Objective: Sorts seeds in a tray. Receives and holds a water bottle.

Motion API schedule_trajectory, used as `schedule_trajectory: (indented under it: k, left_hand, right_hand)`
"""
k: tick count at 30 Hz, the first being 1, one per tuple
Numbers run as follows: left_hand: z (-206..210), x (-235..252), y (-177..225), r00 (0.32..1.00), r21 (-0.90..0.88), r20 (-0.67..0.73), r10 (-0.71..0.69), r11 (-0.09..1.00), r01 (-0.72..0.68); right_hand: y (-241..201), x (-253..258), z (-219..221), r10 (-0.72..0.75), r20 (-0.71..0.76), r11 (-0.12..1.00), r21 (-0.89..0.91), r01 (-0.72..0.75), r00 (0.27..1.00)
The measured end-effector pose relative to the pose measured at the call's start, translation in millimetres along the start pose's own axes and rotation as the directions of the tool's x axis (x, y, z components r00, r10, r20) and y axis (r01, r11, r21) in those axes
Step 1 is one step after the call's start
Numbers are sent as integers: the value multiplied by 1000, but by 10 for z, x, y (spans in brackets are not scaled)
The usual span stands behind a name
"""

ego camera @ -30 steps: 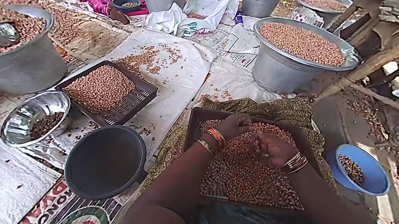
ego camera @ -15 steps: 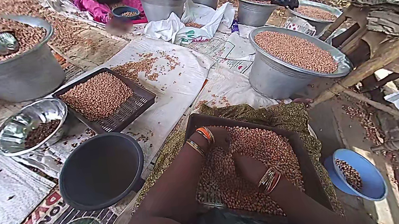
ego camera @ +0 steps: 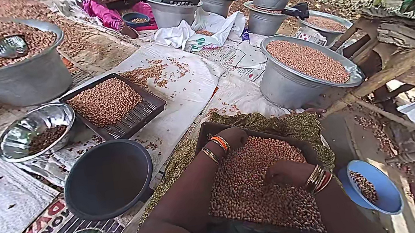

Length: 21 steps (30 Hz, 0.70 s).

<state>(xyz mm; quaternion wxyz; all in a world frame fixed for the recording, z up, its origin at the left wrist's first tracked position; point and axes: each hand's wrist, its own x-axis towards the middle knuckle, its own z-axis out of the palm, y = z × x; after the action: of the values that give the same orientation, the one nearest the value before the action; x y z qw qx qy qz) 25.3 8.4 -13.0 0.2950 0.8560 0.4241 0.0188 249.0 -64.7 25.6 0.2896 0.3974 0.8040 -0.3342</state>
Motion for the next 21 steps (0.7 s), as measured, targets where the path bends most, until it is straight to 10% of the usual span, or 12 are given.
schedule_trajectory:
  k: [5, 10, 15, 19, 21]
  left_hand:
    - [-16, -9, -1, 997, -17, -51, -55, 998, 54]
    - [-40, -40, -14, 998, 30, 20, -66, 997, 66]
    - [-51, -73, 15, 989, 58, 140, -51, 997, 43]
    - [-11, -118, 34, 978, 95, 183, -105, 992, 89]
    - [3, -96, 21, 976, 116, 183, -116, 989, 96]
  right_hand:
    - [8, 421, -138, 25, -545, 945, 286, 159, 838]
    - [34, 820, 124, 46, -740, 972, 187, 141, 671]
    - [87, 760, 104, 117, -714, 956, 268, 116, 690]
    - [217, 587, 166, 198, -543, 546, 752, 369, 816]
    - [184, 511, 215, 100, -505, 541, 751, 379, 858]
